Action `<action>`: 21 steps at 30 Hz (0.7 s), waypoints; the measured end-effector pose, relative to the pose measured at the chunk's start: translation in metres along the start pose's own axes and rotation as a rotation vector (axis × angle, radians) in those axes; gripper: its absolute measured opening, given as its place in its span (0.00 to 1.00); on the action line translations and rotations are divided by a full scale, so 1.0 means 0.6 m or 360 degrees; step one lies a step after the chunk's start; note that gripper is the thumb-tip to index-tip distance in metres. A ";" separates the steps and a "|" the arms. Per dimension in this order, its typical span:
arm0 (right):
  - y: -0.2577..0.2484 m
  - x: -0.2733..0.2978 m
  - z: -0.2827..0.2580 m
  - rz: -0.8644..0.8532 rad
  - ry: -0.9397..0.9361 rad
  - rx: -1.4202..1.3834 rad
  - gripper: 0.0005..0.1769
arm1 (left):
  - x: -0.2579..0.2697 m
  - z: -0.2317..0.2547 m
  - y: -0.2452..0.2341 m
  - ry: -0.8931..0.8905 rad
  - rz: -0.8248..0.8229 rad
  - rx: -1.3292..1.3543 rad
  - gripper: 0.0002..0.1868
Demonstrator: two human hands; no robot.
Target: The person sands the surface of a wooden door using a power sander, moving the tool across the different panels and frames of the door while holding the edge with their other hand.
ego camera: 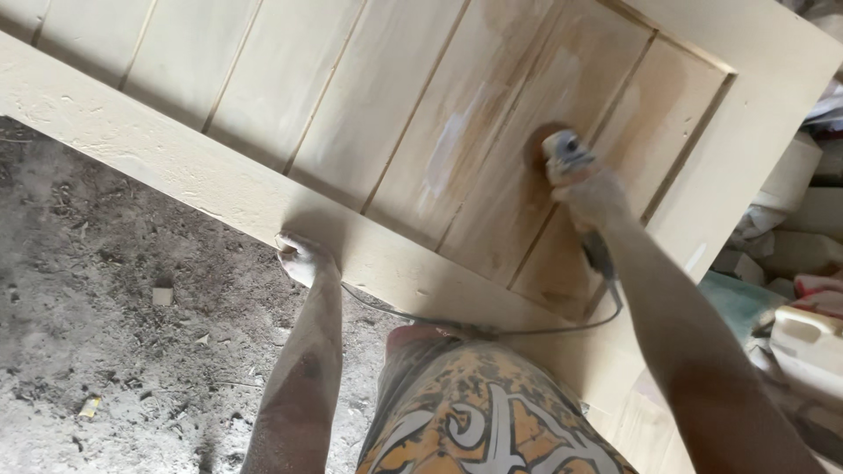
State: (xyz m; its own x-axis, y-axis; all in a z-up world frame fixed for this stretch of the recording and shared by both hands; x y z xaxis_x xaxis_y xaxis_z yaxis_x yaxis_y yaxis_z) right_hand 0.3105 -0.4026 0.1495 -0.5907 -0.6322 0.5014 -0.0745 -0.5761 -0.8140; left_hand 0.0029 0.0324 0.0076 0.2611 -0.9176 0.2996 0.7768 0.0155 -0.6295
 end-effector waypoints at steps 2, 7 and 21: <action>-0.014 -0.037 0.061 0.0581 0.0085 -0.0338 0.18 | -0.002 -0.001 -0.001 -0.0018 0.0019 -0.0026 0.39; -0.004 -0.113 0.203 0.0340 0.1751 -0.2192 0.11 | 0.002 0.004 -0.004 0.0037 0.0076 -0.0197 0.42; -0.021 0.121 -0.160 0.0242 -0.0019 -0.0036 0.19 | -0.008 0.000 -0.002 0.0169 0.0164 -0.0178 0.37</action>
Point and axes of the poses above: each hand's wrist, its own x-axis away from the middle knuckle, its own y-axis out of the palm, z = x × y, the point moved 4 cm from there along -x, towards the middle knuckle, and after that the axes turned 14 degrees about z, right-handed, at the moved point
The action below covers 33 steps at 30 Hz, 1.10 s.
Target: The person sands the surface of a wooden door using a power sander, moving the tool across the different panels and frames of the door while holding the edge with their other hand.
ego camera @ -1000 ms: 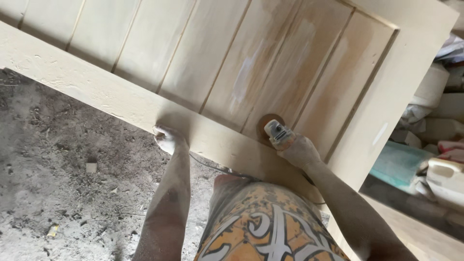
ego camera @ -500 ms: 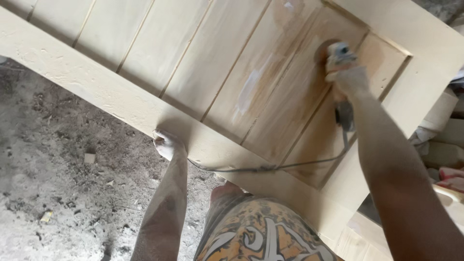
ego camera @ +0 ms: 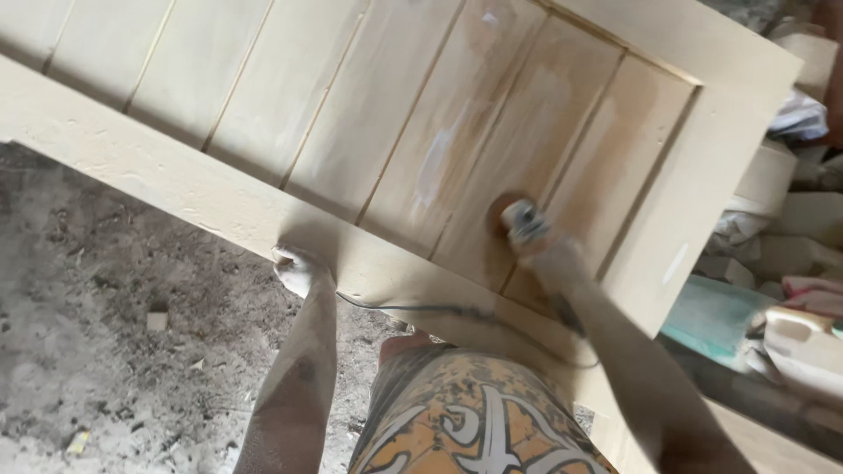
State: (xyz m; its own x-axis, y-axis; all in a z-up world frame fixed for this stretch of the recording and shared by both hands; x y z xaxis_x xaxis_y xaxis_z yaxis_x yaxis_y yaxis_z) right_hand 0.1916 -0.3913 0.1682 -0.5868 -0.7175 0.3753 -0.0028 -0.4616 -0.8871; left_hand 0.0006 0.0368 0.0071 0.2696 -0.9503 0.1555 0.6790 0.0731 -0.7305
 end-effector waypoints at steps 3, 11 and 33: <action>-0.027 0.059 -0.071 0.0030 0.0675 -0.0976 0.13 | -0.002 -0.005 0.011 -0.0138 -0.0133 0.0123 0.35; -0.034 0.072 -0.066 -0.0091 0.1013 -0.1125 0.18 | -0.001 -0.001 0.005 -0.0013 -0.0076 0.0000 0.36; 0.052 -0.184 0.393 0.0274 0.1872 -0.1883 0.16 | 0.011 0.023 -0.015 -0.0095 -0.0029 -0.0144 0.36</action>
Point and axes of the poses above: each hand's wrist, its own x-axis away from the middle knuckle, its own y-axis out of the palm, z = x × y, the point moved 4 cm from there along -x, towards the middle knuckle, and after that the axes turned 14 degrees about z, right-handed, at the moved point
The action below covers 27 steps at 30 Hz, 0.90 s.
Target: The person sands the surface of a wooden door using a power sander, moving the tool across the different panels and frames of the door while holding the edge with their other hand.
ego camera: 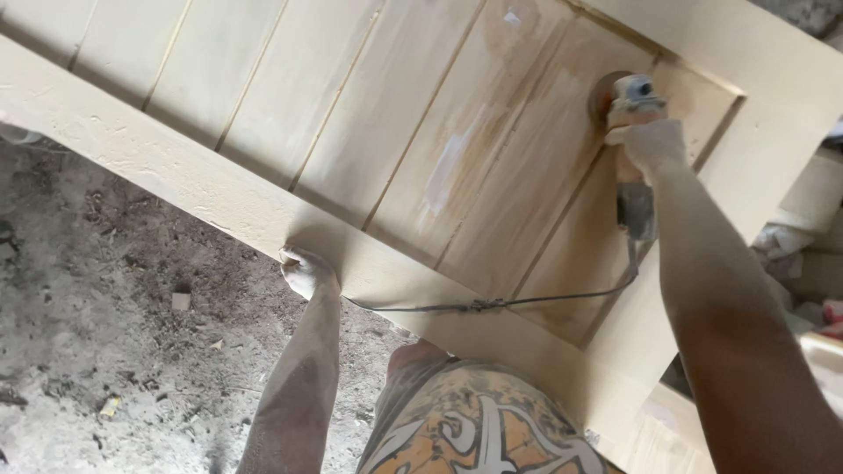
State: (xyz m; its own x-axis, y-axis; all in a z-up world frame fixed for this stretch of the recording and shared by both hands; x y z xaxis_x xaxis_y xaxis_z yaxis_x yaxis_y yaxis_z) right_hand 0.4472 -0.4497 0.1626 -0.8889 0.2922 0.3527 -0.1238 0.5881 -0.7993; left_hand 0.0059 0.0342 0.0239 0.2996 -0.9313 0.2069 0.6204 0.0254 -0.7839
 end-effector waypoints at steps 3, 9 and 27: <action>0.012 0.092 0.038 -0.0051 -0.0401 0.0200 0.13 | 0.005 0.003 0.003 0.0001 -0.0023 0.0020 0.35; 0.061 0.351 0.109 -0.0051 -0.1863 0.1589 0.12 | 0.002 0.000 0.000 0.0007 -0.0118 0.0177 0.35; 0.064 0.370 0.131 -0.0173 -0.1017 0.1050 0.10 | -0.003 -0.009 0.013 -0.0058 -0.0158 0.0205 0.36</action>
State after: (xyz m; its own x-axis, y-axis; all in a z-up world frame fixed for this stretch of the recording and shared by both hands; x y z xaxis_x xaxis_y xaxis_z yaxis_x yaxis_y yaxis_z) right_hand 0.2104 -0.4213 0.1721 -0.9077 -0.3268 0.2634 -0.2727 -0.0180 -0.9619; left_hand 0.0062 0.0343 0.0144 0.2565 -0.9180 0.3026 0.7353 -0.0179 -0.6775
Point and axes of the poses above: each hand's wrist, its own x-axis away from the middle knuckle, its own y-axis out of the palm, z = x × y, the point moved 4 cm from there along -x, towards the middle knuckle, and after that the axes turned 14 degrees about z, right-handed, at the moved point
